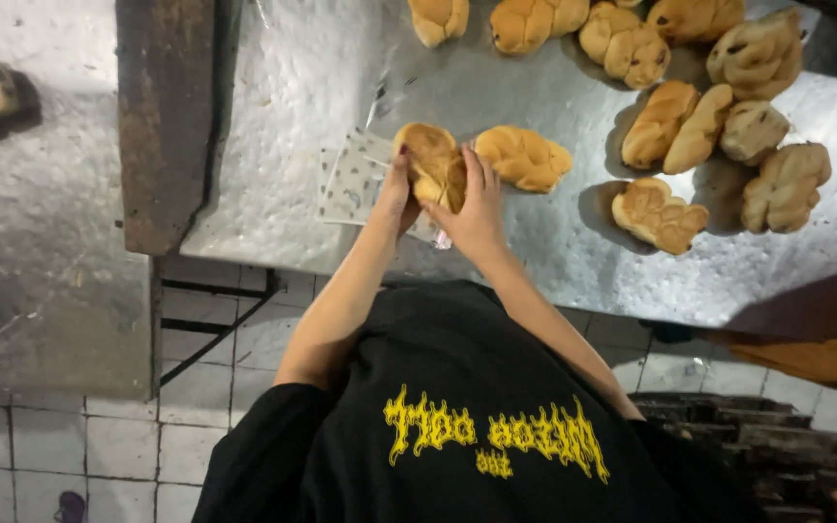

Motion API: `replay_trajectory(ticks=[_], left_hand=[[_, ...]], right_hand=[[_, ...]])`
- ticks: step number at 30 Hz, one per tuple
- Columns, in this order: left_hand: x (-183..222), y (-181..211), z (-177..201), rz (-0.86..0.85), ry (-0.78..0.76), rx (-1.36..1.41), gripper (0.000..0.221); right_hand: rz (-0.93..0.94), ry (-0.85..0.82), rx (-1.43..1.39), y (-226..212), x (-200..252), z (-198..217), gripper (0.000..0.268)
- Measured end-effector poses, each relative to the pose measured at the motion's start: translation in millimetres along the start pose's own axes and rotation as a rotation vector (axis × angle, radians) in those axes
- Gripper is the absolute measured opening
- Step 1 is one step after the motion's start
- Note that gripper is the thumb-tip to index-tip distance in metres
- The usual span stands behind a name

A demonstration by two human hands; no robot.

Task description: Packing individual loaves of bread into plastic bags on a metal table.

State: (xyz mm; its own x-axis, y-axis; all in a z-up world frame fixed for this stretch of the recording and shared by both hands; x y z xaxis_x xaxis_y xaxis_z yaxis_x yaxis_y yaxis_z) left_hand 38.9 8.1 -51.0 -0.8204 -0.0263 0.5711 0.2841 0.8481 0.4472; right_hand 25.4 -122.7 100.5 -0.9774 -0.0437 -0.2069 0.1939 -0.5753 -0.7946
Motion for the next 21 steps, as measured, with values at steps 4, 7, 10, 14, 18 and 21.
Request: replay_trajectory(ticks=[4,7,10,14,18,21], left_hand=[[17.1,2.4,-17.2,0.043,-0.169,-0.077,0.076],[57.0,27.6,-63.5,0.135,-0.207,-0.059,0.045],[64.3,51.5,-74.3,0.028,-0.196,-0.253,0.018],[2.9,-0.1,-28.0,0.051,-0.127,0.032,0.06],[-9.6,-14.6,-14.2,0.02,-0.067,-0.047,0.059],[-14.3,2.0,-10.7,0.027,-0.017,0.068,0.059]], right_hand=[[-0.076,0.06,-0.229,4.7,-0.8,-1.5,0.081],[-0.151,0.124,-0.263,5.7,-8.1,3.7,0.066],[-0.165,0.156,-0.158,-4.4,-10.0,8.4,0.061],[-0.283,0.148,-0.142,1.1,-17.9,3.9,0.063],[-0.212,0.179,-0.164,8.4,-16.0,8.5,0.076],[-0.183,0.061,-0.218,-7.8,-9.2,16.2,0.086]])
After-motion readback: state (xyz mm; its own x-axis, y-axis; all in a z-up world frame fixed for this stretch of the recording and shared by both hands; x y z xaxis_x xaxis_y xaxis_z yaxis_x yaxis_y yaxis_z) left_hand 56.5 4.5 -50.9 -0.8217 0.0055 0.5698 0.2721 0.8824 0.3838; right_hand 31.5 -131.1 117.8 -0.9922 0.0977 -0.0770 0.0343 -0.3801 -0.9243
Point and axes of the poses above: each hand's wrist, its own x-axis away from the middle knuckle, its own z-axis out of the back of the hand, y = z × x, the point moved 4 cm from there along -x, towards the middle knuckle, and after that the axes turned 12 degrees about y, right-handed, at the moved point
